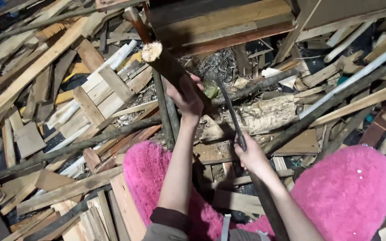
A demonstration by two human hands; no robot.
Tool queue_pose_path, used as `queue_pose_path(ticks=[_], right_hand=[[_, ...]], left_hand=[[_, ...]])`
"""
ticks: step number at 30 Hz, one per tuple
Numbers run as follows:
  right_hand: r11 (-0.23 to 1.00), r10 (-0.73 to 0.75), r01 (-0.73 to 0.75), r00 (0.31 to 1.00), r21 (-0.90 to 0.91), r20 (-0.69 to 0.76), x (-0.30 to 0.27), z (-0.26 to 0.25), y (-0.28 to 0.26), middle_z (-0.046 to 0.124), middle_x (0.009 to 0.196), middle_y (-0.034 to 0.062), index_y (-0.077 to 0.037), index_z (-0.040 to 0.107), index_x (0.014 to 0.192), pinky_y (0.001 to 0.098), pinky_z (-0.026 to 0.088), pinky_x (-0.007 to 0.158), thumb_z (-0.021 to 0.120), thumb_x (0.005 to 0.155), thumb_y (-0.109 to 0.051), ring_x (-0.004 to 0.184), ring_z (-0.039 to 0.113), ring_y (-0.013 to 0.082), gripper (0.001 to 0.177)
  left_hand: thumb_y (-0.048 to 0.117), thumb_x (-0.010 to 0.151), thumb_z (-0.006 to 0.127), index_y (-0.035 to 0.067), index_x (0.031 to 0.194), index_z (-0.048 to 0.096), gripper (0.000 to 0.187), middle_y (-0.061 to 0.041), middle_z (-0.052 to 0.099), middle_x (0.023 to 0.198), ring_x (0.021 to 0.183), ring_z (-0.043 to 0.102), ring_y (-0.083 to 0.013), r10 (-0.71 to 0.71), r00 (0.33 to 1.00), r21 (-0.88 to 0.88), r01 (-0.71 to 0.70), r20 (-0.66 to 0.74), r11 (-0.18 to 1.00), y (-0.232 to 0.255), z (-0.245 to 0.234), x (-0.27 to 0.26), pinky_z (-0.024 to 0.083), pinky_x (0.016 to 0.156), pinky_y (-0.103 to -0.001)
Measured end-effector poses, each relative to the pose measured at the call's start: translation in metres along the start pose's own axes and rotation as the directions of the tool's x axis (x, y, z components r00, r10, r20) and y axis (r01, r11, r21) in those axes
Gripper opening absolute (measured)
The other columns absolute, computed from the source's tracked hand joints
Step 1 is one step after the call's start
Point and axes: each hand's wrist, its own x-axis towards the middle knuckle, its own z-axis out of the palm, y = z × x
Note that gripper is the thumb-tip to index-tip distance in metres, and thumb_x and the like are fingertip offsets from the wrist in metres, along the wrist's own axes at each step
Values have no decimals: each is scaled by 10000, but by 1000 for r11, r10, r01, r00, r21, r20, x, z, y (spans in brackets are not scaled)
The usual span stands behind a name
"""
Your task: Sawing a wooden branch and then refining the cut end with a hand tool
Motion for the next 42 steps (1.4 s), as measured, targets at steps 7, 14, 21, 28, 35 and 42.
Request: queue_pose_path(ticks=[7, 14, 21, 28, 35, 42], right_hand=[[951, 247, -222, 964, -216, 96, 102, 64, 180, 694, 555, 176, 36, 659, 1146, 374, 574, 350, 593, 885, -205, 400, 676, 263, 361], [964, 192, -176, 979, -200, 65, 30, 18, 53, 727, 619, 183, 63, 709, 1038, 407, 588, 467, 611, 909, -251, 504, 728, 282, 353], [996, 13, -11, 1000, -92, 17, 34, 19, 44, 716, 902, 309, 67, 541, 1286, 334, 556, 367, 547, 956, -64, 465, 666, 263, 354], [948, 255, -224, 959, -224, 120, 66, 49, 129, 715, 604, 191, 105, 667, 1062, 411, 586, 404, 572, 859, -152, 452, 707, 282, 340], [962, 200, -168, 970, -217, 135, 71, 43, 129, 696, 564, 173, 67, 684, 1049, 419, 612, 520, 573, 888, -195, 504, 728, 280, 327], [948, 185, -149, 977, -280, 106, 65, 30, 101, 679, 517, 143, 34, 704, 971, 408, 598, 495, 582, 892, -248, 475, 718, 275, 317]], left_hand=[[276, 1054, 421, 58, 1031, 550, 255, -59, 647, 605, 422, 599, -128, -54, 998, -66, 56, 30, 996, -11, 9, -3, 475, 401, -252], [250, 1031, 433, 38, 1111, 562, 260, -73, 657, 609, 404, 590, -150, -26, 999, 14, 25, 30, 1000, -16, 10, -11, 477, 393, -281], [262, 1016, 463, 44, 1122, 540, 254, -73, 651, 605, 404, 592, -143, -15, 1000, 20, 15, -4, 1000, -4, 19, -4, 476, 397, -272], [390, 1059, 409, 46, 1091, 556, 375, -51, 634, 578, 428, 607, -134, -31, 997, -69, 36, 65, 997, 4, 10, 3, 489, 431, -256], [643, 1033, 460, 159, 1336, 516, 573, -109, 765, 1057, 812, 741, -113, -176, 966, -261, 222, 191, 939, -4, -9, 20, 636, 729, -238], [599, 1071, 345, 78, 1072, 645, 601, -79, 703, 718, 511, 647, -113, -139, 990, -275, 143, 35, 951, -26, 7, 16, 547, 478, -241]])
